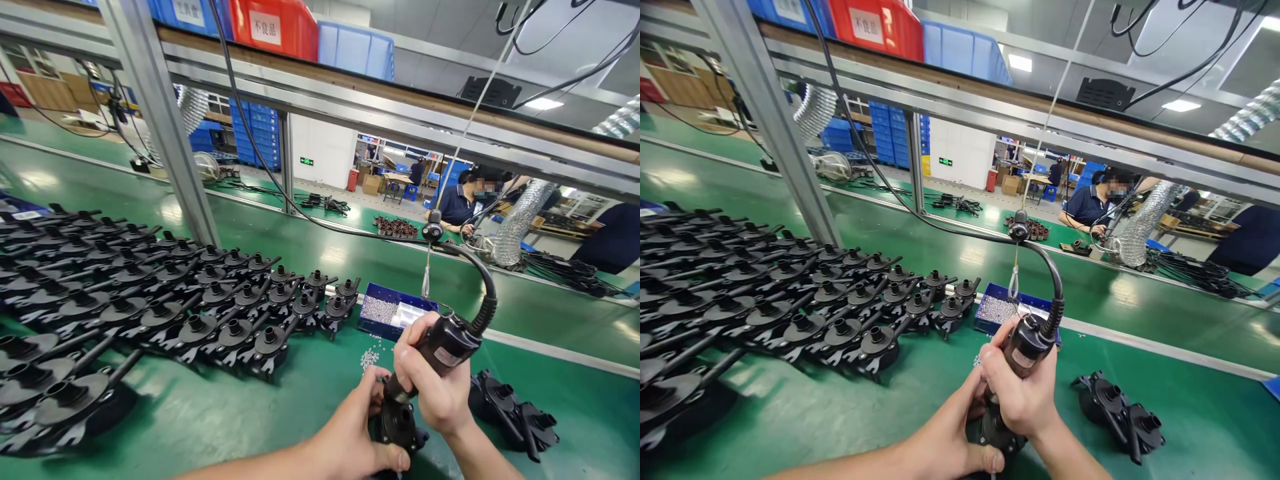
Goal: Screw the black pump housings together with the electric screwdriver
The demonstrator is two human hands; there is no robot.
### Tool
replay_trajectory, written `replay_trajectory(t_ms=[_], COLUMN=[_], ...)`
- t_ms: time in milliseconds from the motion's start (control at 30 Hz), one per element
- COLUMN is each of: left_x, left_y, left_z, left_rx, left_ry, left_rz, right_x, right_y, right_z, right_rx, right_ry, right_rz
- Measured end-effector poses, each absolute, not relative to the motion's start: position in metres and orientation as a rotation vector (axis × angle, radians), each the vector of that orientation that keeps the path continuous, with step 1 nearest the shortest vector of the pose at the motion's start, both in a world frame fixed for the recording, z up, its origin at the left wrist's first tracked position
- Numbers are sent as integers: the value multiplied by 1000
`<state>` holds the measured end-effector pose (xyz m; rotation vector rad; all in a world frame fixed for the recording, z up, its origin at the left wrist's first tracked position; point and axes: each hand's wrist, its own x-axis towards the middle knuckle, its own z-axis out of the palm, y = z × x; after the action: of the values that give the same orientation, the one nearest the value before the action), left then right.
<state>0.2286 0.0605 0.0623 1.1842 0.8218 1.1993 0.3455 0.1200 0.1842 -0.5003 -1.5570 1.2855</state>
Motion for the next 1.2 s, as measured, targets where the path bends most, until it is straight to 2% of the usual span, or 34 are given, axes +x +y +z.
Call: replay_trajectory(t_ms=[267, 567, 800, 1067, 1200], left_x=[227, 230, 230, 236, 234], left_y=[62, 61, 62, 61, 63], left_z=[58, 53, 49, 47, 39], left_rx=[1250, 1226, 1247, 1271, 1296], left_ry=[772, 830, 833, 846, 883], left_rz=[1209, 1194, 1217, 1241, 1230], right_x=[349, 337, 355, 333, 343], right_y=[124, 120, 119, 121, 124], right_z=[181, 190, 184, 191, 197], right_rx=[-345, -618, -311, -697, -611], right_ry=[-1611, -1528, -1541, -1519, -1558], right_rz=[1403, 1158, 1456, 1114, 1200])
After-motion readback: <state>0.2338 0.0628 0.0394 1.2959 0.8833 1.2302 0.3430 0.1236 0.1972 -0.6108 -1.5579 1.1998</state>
